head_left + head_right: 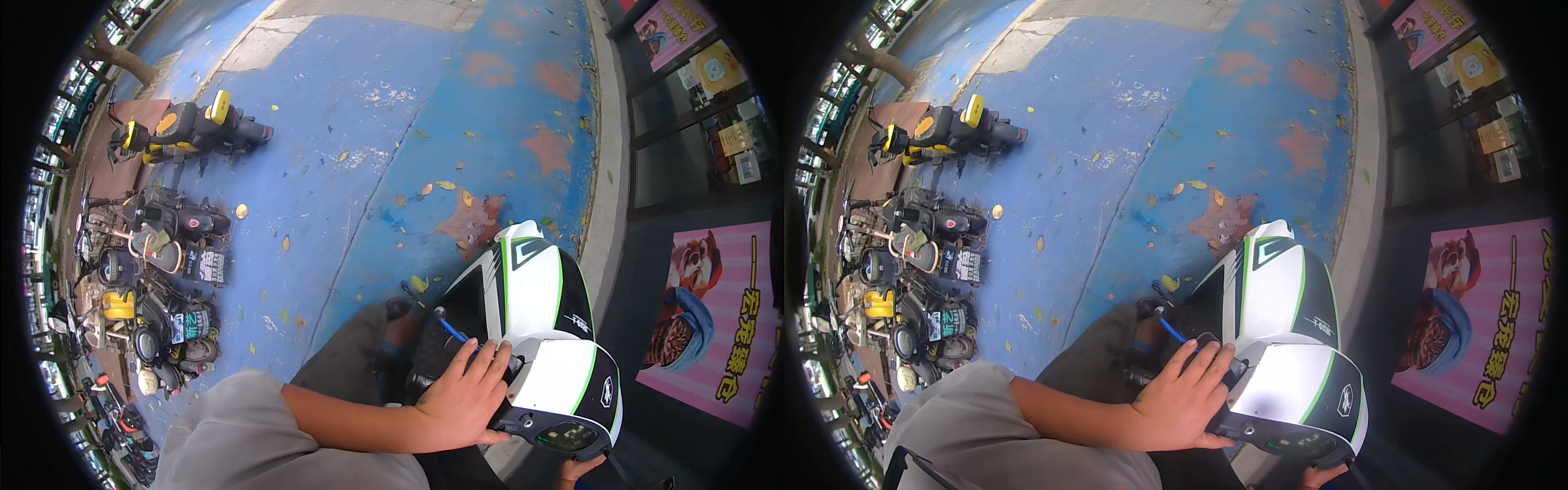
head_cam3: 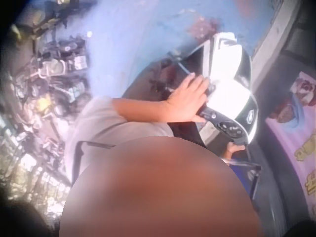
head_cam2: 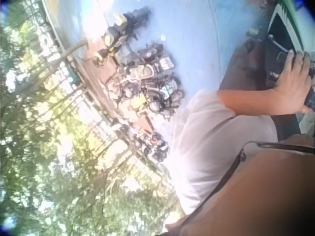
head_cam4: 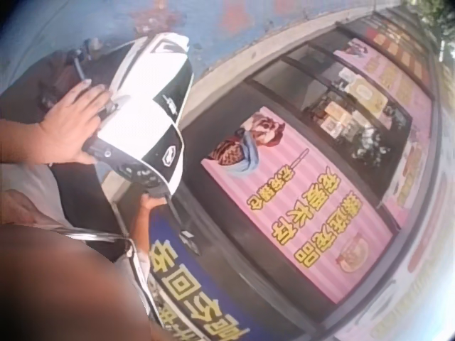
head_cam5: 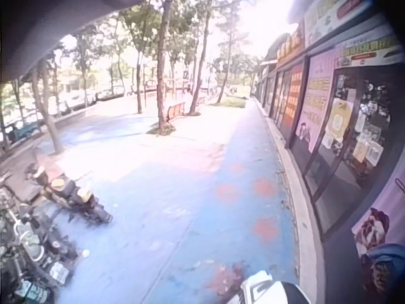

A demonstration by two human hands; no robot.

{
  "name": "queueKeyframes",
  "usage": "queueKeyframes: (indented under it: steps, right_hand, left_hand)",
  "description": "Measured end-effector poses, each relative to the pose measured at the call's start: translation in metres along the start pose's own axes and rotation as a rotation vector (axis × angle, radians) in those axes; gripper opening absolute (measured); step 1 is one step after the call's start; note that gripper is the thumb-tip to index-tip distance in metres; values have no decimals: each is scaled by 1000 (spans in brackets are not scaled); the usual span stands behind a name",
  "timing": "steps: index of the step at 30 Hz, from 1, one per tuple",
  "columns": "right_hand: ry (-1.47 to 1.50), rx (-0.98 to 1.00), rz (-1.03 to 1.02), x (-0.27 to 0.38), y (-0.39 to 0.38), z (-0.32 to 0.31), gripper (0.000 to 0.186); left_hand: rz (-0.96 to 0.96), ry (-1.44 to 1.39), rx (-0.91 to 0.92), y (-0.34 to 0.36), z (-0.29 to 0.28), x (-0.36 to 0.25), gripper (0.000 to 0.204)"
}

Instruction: The person opens the seat of a white electric scooter and connects an orange electrical connector inside the battery compartment. They then close the seat, start the scooter, and test the throttle and dashboard display before closing the seat again.

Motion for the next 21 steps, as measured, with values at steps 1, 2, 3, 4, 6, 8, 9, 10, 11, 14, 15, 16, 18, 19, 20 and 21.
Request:
queueKeyframes:
  steps: [1,2,3,4,6,8,9,10,11,14,15,16,18,19,20,21]
  right_hand:
    - [-3,12,10,1,-1,3,94]
    - [-11,21,17,2,-1,3,92]
    - [-18,28,26,4,0,3,90]
    - [-26,34,31,5,0,1,88]
    - [-44,46,39,9,3,1,85]
    - [-53,50,44,13,3,-2,81]
    - [-59,53,43,16,3,-3,79]
    - [-64,54,46,17,3,-4,78]
    - [-69,56,46,20,1,-6,76]
    - [-79,51,45,26,-3,-8,70]
    - [-81,49,46,28,-5,-9,69]
    - [-79,42,41,30,-5,-9,67]
    - [-81,34,27,33,-4,-10,64]
    - [-83,24,27,37,-9,-11,62]
    - [-94,16,18,43,-8,-10,60]
    - [-87,9,8,55,-8,-3,58]
  left_hand:
    - [-7,-8,-7,-2,1,2,79]
    - [-8,-16,-18,-1,0,3,79]
    - [-5,-13,-6,-1,0,3,80]
    - [-1,-11,6,-2,-1,3,81]
    - [8,-5,17,-1,0,5,82]
    - [13,0,18,-2,1,5,85]
    - [14,4,25,-1,0,6,86]
    - [10,-2,15,-1,0,7,86]
    - [10,-8,6,-1,0,7,85]
    - [3,-11,30,-1,1,6,84]
    - [3,-7,46,-1,1,6,83]
    - [4,-3,42,-1,0,5,83]
    - [6,5,31,-2,-1,4,82]
    - [16,11,45,-1,-1,5,82]
    - [17,-2,44,-1,-1,4,82]
    - [17,9,44,-1,-2,4,82]
Point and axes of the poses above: each hand's wrist, its own y-axis towards the middle knuckle, its own z-axis out of the palm, x = y × z, the point moved 6 cm from there along y, towards the middle knuckle, and after that the axes turned 14 degrees about z, right-handed, at the moved point
